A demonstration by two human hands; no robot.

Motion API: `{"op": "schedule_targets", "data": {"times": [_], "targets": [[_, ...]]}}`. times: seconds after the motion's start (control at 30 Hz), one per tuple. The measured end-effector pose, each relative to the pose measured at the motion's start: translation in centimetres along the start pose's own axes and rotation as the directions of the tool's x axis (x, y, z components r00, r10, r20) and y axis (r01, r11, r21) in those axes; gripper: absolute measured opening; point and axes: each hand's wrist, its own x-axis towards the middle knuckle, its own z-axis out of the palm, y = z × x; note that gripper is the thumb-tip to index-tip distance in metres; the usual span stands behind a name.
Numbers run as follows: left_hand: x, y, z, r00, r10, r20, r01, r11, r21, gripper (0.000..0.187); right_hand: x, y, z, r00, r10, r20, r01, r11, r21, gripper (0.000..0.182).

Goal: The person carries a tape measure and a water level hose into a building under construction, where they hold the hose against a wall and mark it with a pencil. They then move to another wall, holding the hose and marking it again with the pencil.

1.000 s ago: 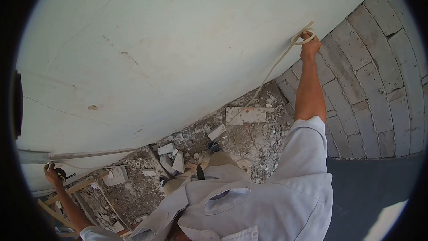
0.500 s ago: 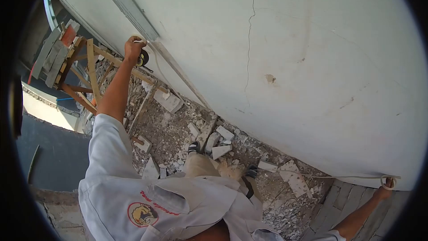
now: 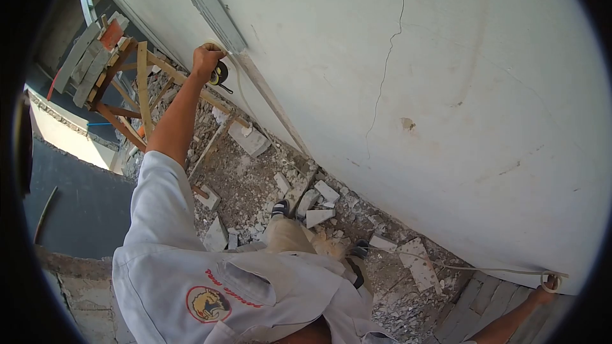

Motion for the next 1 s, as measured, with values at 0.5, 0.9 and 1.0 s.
{"op": "schedule_targets", "data": {"times": [0.5,0.9,1.0], "targets": [[0.0,-1.5,0.8,0.999,0.040,0.011,-0.040,0.998,0.044,0.012,0.7,2.2,1.0,0.998,-0.035,-0.048,0.040,0.993,0.112,0.061],[-0.7,-1.5,0.9,0.997,0.078,0.029,-0.079,0.995,0.057,0.011,-1.5,1.0,2.2,0.996,-0.041,-0.079,0.046,0.997,0.055,0.052],[-0.4,-2.1,1.0,0.997,0.057,0.046,-0.060,0.997,0.050,0.011,-2.3,0.7,2.6,0.996,-0.035,-0.086,0.041,0.996,0.077,0.049]]}}
